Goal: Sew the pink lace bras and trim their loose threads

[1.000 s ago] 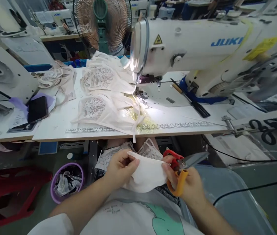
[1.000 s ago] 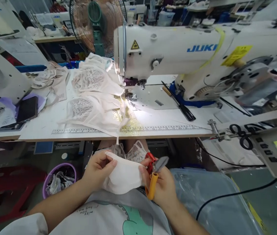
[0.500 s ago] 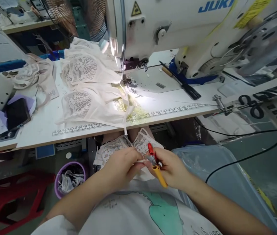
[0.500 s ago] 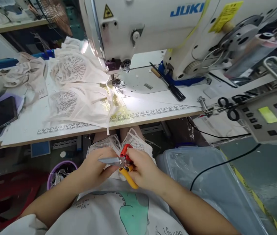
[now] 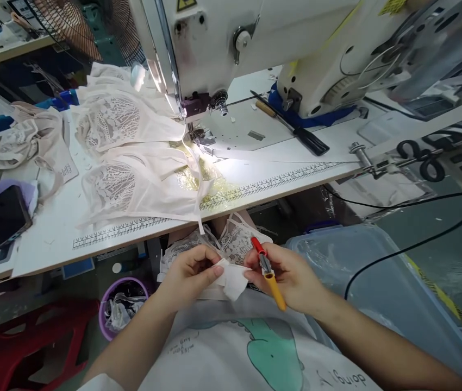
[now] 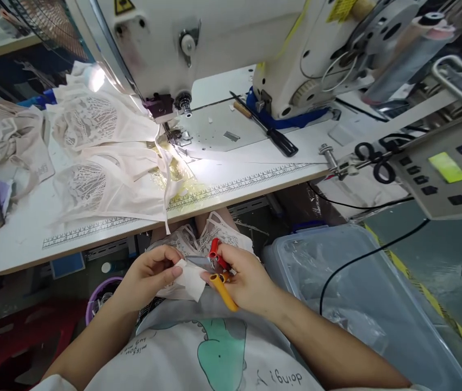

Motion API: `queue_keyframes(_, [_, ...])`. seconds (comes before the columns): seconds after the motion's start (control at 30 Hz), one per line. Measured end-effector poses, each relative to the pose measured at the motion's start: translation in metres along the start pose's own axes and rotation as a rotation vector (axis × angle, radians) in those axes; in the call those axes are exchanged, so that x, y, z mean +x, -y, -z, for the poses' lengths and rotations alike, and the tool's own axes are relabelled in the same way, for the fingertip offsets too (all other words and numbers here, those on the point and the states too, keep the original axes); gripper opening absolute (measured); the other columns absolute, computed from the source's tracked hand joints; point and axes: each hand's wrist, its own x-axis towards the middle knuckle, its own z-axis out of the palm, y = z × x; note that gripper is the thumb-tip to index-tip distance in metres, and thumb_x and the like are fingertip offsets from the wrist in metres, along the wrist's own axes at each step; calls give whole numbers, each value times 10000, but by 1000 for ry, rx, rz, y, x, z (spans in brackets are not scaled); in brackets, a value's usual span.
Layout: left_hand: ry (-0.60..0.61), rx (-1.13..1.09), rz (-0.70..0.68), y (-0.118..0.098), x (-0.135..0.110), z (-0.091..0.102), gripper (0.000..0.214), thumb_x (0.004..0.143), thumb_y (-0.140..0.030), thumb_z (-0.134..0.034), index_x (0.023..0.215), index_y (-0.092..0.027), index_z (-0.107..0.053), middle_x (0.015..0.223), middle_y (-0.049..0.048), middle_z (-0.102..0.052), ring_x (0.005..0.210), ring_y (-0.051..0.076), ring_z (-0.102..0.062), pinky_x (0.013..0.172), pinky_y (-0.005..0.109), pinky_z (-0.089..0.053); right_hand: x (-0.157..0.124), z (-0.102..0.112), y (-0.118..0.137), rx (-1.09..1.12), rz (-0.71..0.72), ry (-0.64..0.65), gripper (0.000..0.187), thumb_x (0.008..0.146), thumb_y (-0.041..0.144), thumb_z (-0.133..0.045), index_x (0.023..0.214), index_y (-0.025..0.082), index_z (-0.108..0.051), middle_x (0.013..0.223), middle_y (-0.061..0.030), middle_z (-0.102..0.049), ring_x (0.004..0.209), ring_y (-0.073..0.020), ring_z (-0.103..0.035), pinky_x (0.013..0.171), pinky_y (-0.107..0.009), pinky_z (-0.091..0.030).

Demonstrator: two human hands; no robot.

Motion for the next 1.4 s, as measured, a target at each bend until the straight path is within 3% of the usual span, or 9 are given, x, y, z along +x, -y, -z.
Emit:
queue_keyframes(0.13, [12, -21, 32, -4, 1, -4, 287, 732, -389, -673, 711, -137, -538, 661, 2, -522, 579, 90, -465, 535, 209, -375, 4, 6, 11, -55, 7, 35, 356, 780, 521, -547, 680, 208, -408, 643, 9, -451, 558, -135, -408, 490, -262, -368])
queue_keyframes(0.27, [37, -47, 90, -7, 4, -12, 315, 726, -419, -665, 702, -138, -524, 633, -8, -503, 561, 88, -448, 530, 213, -357, 10, 28, 18, -199, 59, 292, 531, 718, 735, -467, 687, 212, -381, 659, 13, -409, 562, -133, -363, 477, -252, -330])
queue_keyframes(0.33, [56, -62, 108, -8, 7, -16, 317, 711, -413, -675, 694, -135, -523, 618, -9, -502, 558, 89, -445, 529, 214, -348, 12, 42, 18, -281, 113, 438, 613, 691, 824, -346, 685, 212, -376, 653, 11, -405, 555, -135, -356, 485, -258, -319])
queue_keyframes(0.47, [60, -76, 138, -7, 12, -20, 277, 694, -353, -676, 668, -130, -514, 580, -28, -476, 509, 63, -393, 489, 194, -291, 8, 63, 14, -399, 138, 612, 652, 731, 823, -144, 682, 214, -370, 639, 1, -419, 538, -141, -352, 496, -268, -287])
queue_keyframes(0.7, [30, -81, 149, -2, 16, -19, 230, 699, -302, -649, 653, -135, -498, 574, -35, -459, 501, 58, -374, 482, 191, -266, 0, 74, 6, -522, 79, 649, 561, 778, 763, -288, 679, 212, -328, 646, 19, -370, 542, -133, -315, 497, -262, -256])
queue_keyframes(0.93, [17, -30, 130, -3, 17, -18, 229, 688, -300, -648, 650, -140, -488, 563, -46, -427, 492, 55, -338, 470, 191, -242, 1, 75, 9, -589, 47, 670, 560, 771, 759, -321, 677, 207, -352, 644, 11, -402, 540, -134, -339, 494, -260, -259])
queue_keyframes(1.2, [62, -11, 161, -2, 17, -14, 207, 730, -302, -610, 669, -154, -478, 555, -54, -401, 493, 66, -323, 479, 214, -239, -1, 76, 12, -531, 13, 687, 587, 754, 782, -306, 659, 204, -323, 631, 30, -350, 522, -109, -281, 467, -235, -226])
queue_keyframes(1.4, [55, -25, 164, -1, 16, -13, 216, 722, -316, -629, 684, -157, -487, 567, -57, -408, 497, 64, -335, 486, 207, -256, 3, 75, 7, -448, -85, 696, 572, 733, 763, -393, 644, 200, -335, 621, 39, -321, 530, -104, -266, 454, -223, -221])
